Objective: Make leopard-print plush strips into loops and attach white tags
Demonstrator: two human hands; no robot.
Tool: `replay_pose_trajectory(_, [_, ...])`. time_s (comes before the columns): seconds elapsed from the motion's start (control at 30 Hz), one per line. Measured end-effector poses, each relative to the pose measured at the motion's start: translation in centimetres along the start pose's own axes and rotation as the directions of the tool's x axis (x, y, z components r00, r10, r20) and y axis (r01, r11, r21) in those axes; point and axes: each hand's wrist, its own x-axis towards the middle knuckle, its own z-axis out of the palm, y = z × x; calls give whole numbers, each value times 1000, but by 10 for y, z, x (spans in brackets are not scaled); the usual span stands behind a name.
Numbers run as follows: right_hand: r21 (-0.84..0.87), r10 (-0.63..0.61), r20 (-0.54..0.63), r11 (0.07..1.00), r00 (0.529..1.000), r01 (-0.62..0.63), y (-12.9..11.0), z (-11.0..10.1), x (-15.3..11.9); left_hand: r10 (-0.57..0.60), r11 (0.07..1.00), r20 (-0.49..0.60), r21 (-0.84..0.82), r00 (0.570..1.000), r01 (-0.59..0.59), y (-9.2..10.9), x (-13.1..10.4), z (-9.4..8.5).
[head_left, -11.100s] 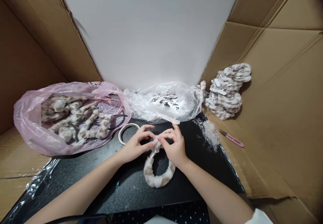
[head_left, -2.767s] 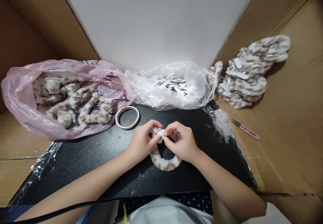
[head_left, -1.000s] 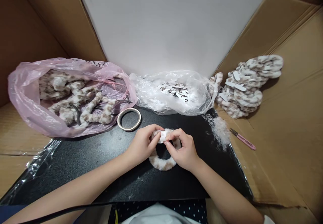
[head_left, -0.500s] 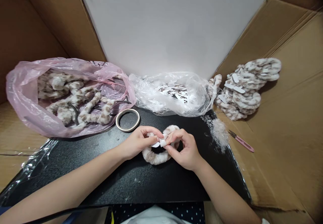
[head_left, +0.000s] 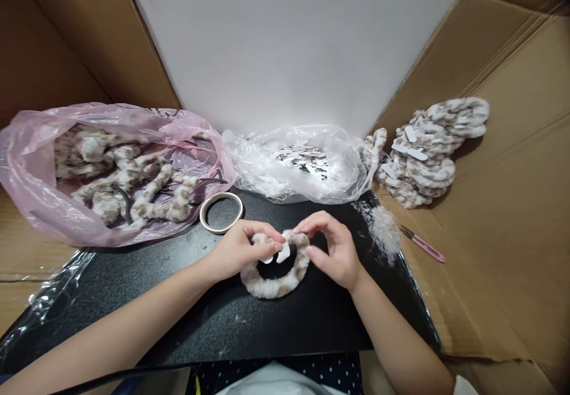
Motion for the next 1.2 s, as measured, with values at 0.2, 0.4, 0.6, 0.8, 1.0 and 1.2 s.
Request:
replay_pose_trajectory(0.2, [44,373,121,924,920,-380,9,7,6,309,889,130,313,942,-335,8,-10,10])
replay_pose_trajectory(0.4, [355,658,471,467,587,-810,10,5,9,497,648,207,557,842,-520,-1,-15,10])
replay_pose_trajectory(0.6, [427,695,525,283,490,-859,7,5,8,644,413,349,591,681,-693,-7,-13,9])
replay_pose_trajectory(0.8, [508,781,345,310,520,-803,14,13,7,669,292,410,623,620,-726,-4,-14,11])
replay_pose_trajectory(1.0, [540,782,177,431,598,-723,17,19,5,640,312,390,656,662,-687,-11,-12,15])
replay_pose_trajectory(1.2, [492,725,2,599,688,-632,17,24,5,574,532,239,618,783,-579,-10,-9,19])
